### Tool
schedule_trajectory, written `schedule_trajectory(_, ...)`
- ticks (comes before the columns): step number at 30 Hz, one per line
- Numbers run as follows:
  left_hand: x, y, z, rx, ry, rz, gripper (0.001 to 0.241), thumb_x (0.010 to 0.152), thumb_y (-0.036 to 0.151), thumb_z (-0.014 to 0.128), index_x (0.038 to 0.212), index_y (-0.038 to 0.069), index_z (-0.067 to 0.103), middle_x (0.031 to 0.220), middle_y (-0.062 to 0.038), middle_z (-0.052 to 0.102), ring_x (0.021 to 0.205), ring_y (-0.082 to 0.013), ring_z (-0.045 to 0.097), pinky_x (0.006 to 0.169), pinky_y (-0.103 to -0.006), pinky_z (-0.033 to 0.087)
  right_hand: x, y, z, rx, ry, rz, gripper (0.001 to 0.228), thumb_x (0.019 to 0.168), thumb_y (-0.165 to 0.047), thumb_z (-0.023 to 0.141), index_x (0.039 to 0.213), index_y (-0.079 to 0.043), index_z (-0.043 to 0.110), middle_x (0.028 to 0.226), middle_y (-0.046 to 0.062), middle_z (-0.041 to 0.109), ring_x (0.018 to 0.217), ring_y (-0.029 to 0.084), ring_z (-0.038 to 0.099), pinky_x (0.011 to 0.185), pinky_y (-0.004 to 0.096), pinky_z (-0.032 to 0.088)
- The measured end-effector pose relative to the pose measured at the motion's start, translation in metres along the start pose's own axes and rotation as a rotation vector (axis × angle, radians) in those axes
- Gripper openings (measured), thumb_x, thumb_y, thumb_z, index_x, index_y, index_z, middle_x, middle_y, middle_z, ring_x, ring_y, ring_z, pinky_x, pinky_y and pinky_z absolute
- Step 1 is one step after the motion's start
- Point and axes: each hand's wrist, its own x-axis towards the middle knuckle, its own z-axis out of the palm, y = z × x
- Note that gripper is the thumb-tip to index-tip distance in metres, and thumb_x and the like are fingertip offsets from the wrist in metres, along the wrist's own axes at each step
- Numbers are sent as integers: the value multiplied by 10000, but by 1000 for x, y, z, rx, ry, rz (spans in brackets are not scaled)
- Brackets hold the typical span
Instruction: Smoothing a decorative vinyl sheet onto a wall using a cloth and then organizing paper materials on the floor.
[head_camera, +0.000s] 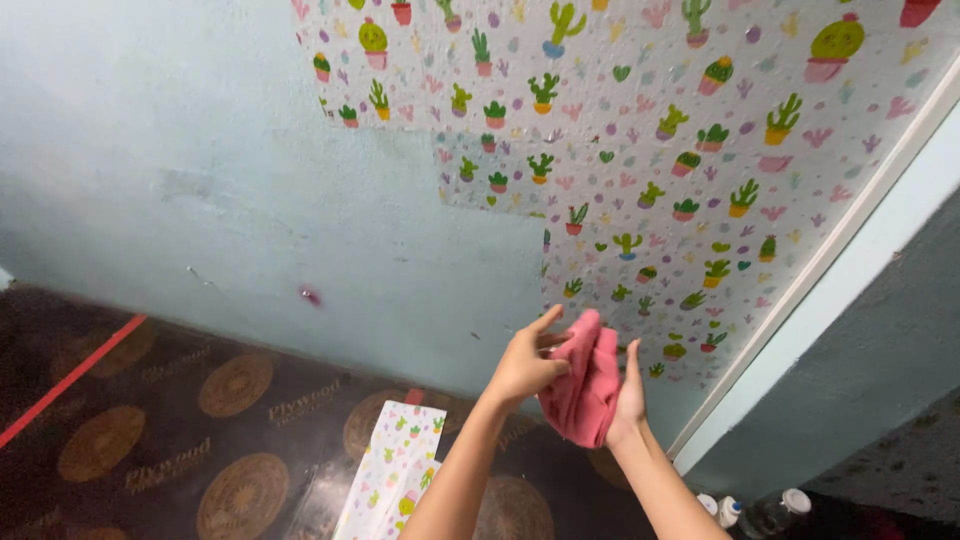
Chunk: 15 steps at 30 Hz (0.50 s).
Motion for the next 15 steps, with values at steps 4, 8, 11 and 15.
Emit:
schedule_trajectory(4, 6, -21, -19, -460, 138, -44, 944, 665, -81, 551, 1572, 154, 442, 1283, -129, 728, 699, -68, 501, 523, -221, 407, -52, 5, 91, -108, 172, -154, 1151, 618, -833, 338, 1568, -186, 404, 1556, 174, 472, 1384, 407, 447, 1170, 588, 329)
schedule_trajectory(8, 5, -35, -41, -771, 251, -181, 902, 647, 45, 495, 1546, 123, 491, 1210, -137, 704, 767, -135, 560, 623, -242, 422, -9, -4, 25, -72, 205, -194, 870, 668, -522, 529, 1434, -111, 491, 1438, 124, 559, 1315, 327, 515, 1142, 506, 394)
schedule_trajectory(11, 2, -44, -53, -901, 72, -232, 776, 653, 166, 520, 1428, 153, 559, 1198, -116, 667, 810, -193, 609, 581, -275, 434, 18, -11, -17, -126, 159, -95, 351, 763, -90, 668, 1107, -99, 598, 1088, 121, 667, 1027, 320, 647, 975, 491, 526)
schedule_trajectory(15, -7, -52, -56, -662, -185, -233, 438, 763, 136, 804, 1154, 29, 638, 1123, -115, 717, 999, -229, 691, 832, -351, 589, 12, -22, 6, -355, 45, -9, 288, 864, 53, 646, 1139, -28, 659, 1100, 190, 714, 965, 382, 709, 843, 516, 599)
